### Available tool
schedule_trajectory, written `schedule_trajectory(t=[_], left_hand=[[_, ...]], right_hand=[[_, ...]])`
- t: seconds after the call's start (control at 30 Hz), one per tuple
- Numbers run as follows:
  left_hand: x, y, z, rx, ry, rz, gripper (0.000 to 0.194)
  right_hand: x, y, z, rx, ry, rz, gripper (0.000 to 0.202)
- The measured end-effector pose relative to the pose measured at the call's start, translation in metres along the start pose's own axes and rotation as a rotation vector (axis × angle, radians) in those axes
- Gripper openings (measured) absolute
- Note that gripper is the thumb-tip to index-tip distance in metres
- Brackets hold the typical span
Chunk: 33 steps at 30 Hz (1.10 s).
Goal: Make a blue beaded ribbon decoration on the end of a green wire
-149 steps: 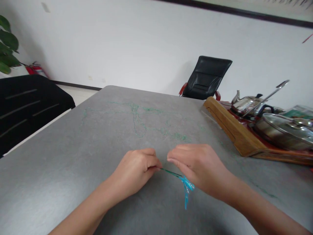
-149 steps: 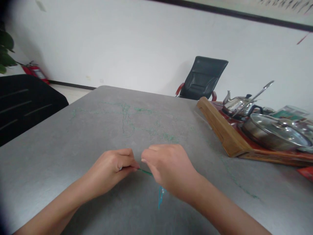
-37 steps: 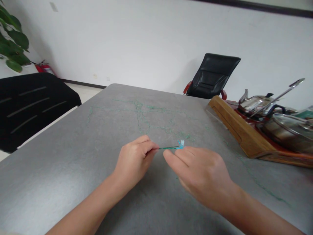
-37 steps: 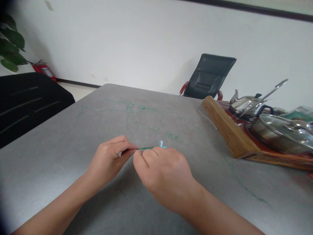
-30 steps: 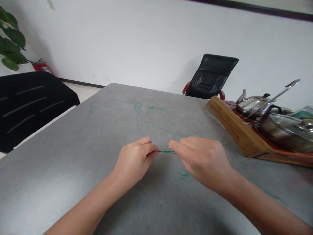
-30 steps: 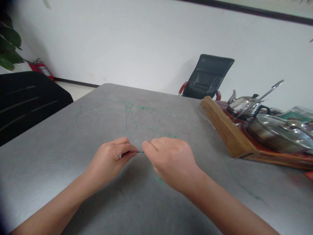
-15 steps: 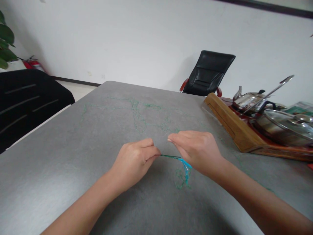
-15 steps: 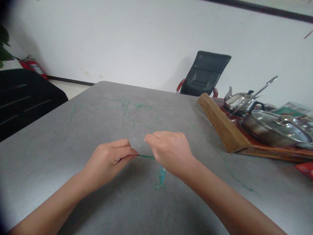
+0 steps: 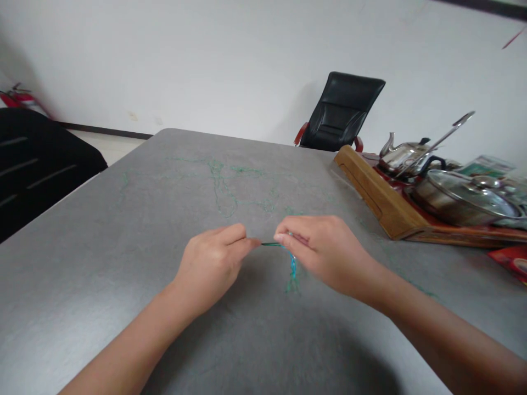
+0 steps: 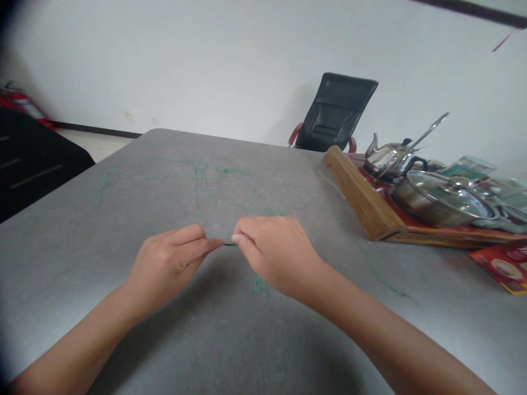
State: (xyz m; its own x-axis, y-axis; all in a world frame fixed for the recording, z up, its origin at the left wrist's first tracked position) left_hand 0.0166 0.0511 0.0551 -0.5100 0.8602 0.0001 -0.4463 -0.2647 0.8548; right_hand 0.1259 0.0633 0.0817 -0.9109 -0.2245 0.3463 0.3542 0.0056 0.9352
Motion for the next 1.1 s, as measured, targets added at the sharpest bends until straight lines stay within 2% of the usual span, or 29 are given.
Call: schedule_trajectory(t=[0.17,0.23,0.3,0.4,0.47,0.53,0.57,0.6,0.67,0.77,0.83,0.9,0.97,1.03,1.1], left_hand=[[0.014,0.007,-0.006,-0.055,0.104,0.130,0.027],[0.022,0.010,-0.009,-0.070,0.156,0.173,0.026],[0.029,0.012,-0.012,-0.084,0.203,0.202,0.024],[0.038,0.015,-0.017,-0.104,0.271,0.207,0.023],[0.042,0.017,-0.018,-0.117,0.302,0.197,0.024],[0.042,0.017,-0.018,-0.120,0.312,0.178,0.024],[0.042,0.016,-0.018,-0.117,0.309,0.164,0.024],[0.040,0.014,-0.017,-0.110,0.301,0.148,0.024],[0.036,0.011,-0.016,-0.099,0.279,0.126,0.025],[0.030,0.008,-0.014,-0.091,0.245,0.125,0.025],[0.026,0.007,-0.013,-0.095,0.222,0.134,0.025],[0.024,0.008,-0.012,-0.101,0.210,0.144,0.024],[0.024,0.009,-0.012,-0.112,0.210,0.155,0.022],[0.024,0.011,-0.012,-0.122,0.212,0.160,0.022],[0.023,0.012,-0.012,-0.127,0.206,0.165,0.022]], right_hand=[[-0.015,-0.012,-0.041,0.365,-0.183,0.389,0.027],[-0.032,-0.016,-0.063,0.476,-0.264,0.458,0.031],[-0.059,-0.014,-0.082,0.512,-0.307,0.427,0.032],[-0.124,0.002,-0.098,0.414,-0.391,0.342,0.034],[-0.175,0.014,-0.100,0.283,-0.469,0.241,0.036],[-0.211,0.016,-0.098,0.199,-0.488,0.128,0.040],[-0.219,0.015,-0.094,0.145,-0.479,0.066,0.043],[-0.218,0.014,-0.089,0.074,-0.434,0.011,0.042],[-0.189,0.016,-0.077,-0.138,-0.305,-0.069,0.045],[-0.108,0.006,-0.060,-0.283,-0.110,-0.029,0.046],[-0.051,0.005,-0.050,-0.387,-0.010,0.010,0.033],[-0.006,0.004,-0.040,-0.482,0.053,-0.004,0.023],[0.013,-0.002,-0.025,-0.536,0.004,-0.134,0.029],[0.017,-0.011,-0.012,-0.505,-0.039,-0.232,0.018],[0.011,-0.012,-0.006,-0.479,-0.035,-0.183,0.007]])
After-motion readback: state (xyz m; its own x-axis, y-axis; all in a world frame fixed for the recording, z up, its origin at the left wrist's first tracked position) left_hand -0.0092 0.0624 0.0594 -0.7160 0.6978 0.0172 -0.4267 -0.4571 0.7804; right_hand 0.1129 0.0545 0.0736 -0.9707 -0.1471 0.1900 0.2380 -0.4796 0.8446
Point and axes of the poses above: each hand's wrist, its own z-axis towards the middle knuckle, its own y-axis out of the back of the hand, x = y × z, the point moved 10 cm from there along z, towards the middle knuckle, and after that the axes turned 13 degrees about -y, right-handed, at the moved point
